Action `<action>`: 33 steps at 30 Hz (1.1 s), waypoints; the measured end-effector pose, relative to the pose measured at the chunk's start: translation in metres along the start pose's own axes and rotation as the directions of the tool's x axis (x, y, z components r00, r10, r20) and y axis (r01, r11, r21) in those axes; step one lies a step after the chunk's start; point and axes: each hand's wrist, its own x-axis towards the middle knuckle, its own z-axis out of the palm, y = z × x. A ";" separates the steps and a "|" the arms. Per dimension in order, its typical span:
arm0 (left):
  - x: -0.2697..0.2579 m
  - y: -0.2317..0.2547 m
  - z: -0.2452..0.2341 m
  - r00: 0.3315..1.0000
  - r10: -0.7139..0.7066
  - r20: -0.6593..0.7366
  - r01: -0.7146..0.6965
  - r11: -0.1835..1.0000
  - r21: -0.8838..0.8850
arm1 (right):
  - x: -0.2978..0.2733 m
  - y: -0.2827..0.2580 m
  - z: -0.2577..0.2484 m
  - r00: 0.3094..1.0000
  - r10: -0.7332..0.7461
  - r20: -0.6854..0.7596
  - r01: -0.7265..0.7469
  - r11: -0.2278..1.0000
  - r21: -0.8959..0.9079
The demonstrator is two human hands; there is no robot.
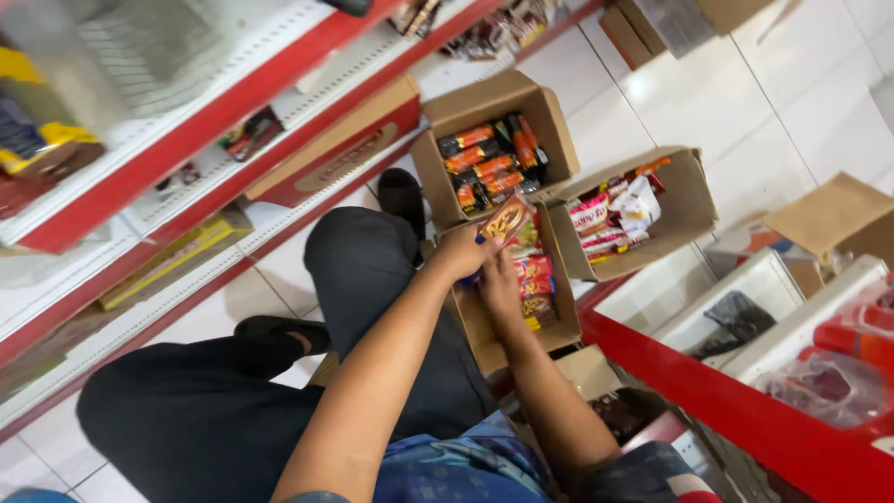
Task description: Scanning barcodes and wiping snack bar products before organizing them on shelves.
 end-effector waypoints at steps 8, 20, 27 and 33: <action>-0.125 0.040 -0.182 0.973 -0.176 -0.148 -0.036 0.516 -0.856 | 0.049 -0.227 0.121 0.802 -0.333 0.497 0.549 0.739 -0.391; -0.298 -0.017 -0.209 0.909 -0.266 -0.320 -0.293 0.137 -0.946 | 0.103 -0.260 0.334 0.223 -0.451 0.864 0.846 -0.350 -0.402; -0.319 -0.034 -0.207 0.927 -0.271 -0.259 -0.275 -0.024 -0.961 | 0.003 -0.241 0.291 0.367 -0.627 0.687 0.913 0.100 -0.397; -0.315 -0.016 -0.225 0.918 -0.379 -0.121 -0.229 -0.255 -0.939 | -0.120 -0.222 0.269 0.009 -0.208 0.978 0.947 0.317 0.059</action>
